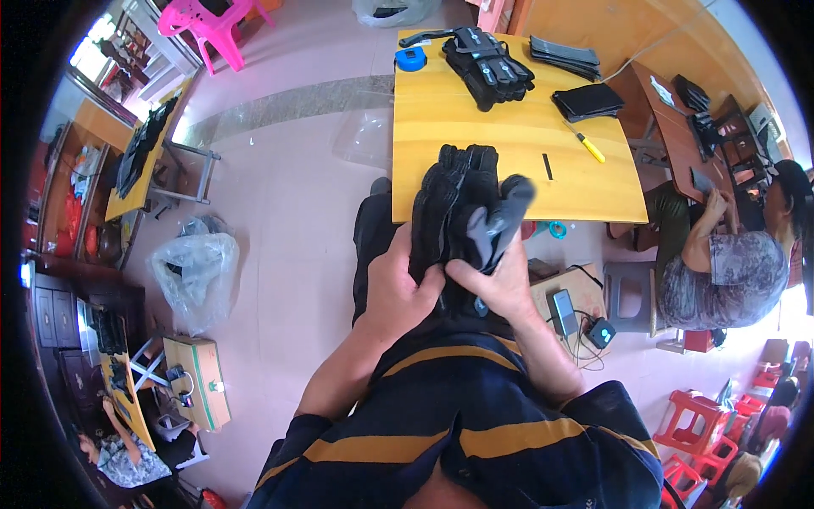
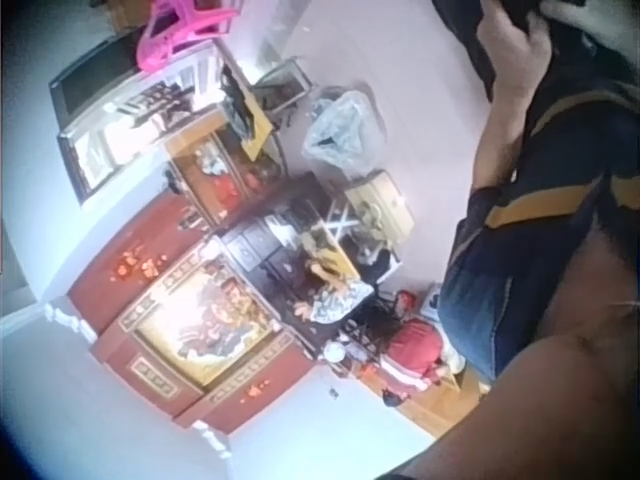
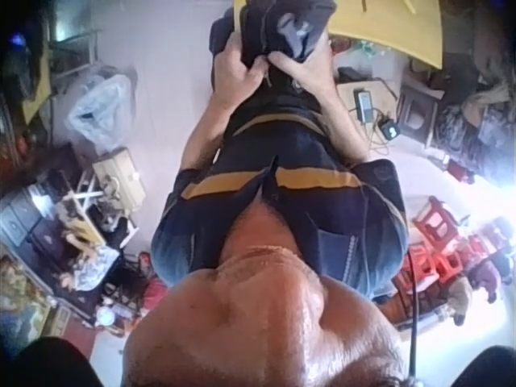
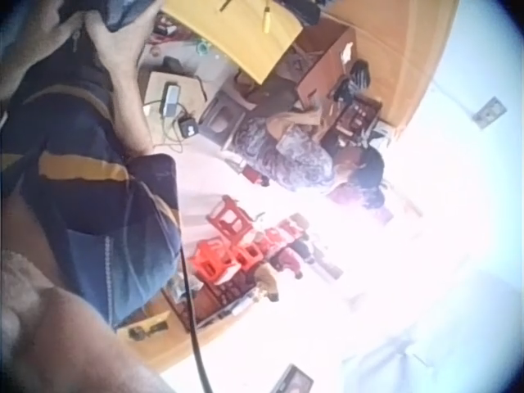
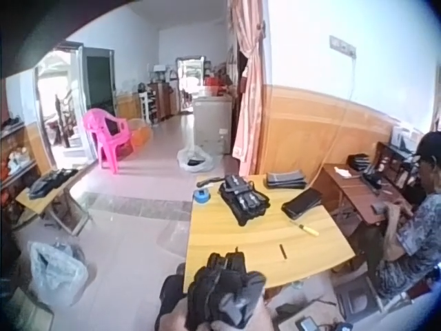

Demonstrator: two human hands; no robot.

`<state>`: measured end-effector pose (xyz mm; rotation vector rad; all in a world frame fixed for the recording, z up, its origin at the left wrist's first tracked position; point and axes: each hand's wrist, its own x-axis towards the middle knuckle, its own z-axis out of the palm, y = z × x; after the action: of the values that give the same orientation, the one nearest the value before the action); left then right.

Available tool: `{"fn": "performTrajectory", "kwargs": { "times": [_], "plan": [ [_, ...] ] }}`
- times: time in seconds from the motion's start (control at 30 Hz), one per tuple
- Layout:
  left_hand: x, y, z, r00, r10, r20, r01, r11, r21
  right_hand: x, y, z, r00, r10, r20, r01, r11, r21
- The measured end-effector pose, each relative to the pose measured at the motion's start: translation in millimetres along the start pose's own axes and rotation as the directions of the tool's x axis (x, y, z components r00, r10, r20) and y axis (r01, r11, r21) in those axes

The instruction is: Organizing and measuring tactical gloves and equipment pouches on a table.

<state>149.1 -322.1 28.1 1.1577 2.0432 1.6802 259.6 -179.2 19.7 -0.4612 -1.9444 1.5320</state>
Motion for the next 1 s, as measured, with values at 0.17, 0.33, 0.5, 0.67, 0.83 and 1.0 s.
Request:
{"fn": "performTrajectory", "kwargs": {
  "times": [0.17,0.33,0.5,0.67,0.83,1.0],
  "plan": [
    [21.1,5.4,-5.9,0.985,-0.091,0.150,0.126,0.960,-0.250,7.8,12.4,-26.3,0.987,0.160,-0.002,-0.145,0.903,0.404],
    [41.2,12.6,-0.5,0.974,-0.077,0.215,0.155,0.913,-0.378,17.4,33.8,-39.6,0.969,0.241,-0.057,-0.164,0.797,0.581],
    [58.4,1.6,-3.4,0.930,-0.128,0.345,0.275,0.864,-0.422,25.7,53.9,-45.2,0.948,0.318,0.010,-0.238,0.689,0.685],
    [64.9,-11.0,-7.0,0.900,-0.153,0.408,0.353,0.804,-0.478,25.4,67.5,-48.9,0.950,0.291,0.115,-0.261,0.534,0.804],
    [68.9,-13.5,-15.1,0.871,-0.131,0.473,0.390,0.769,-0.506,21.3,77.6,-47.3,0.960,0.250,0.128,-0.240,0.491,0.837],
    [71.5,-11.1,-15.1,0.854,-0.129,0.505,0.381,0.816,-0.435,21.0,81.5,-48.0,0.954,0.294,0.056,-0.223,0.574,0.788]
  ]
}}
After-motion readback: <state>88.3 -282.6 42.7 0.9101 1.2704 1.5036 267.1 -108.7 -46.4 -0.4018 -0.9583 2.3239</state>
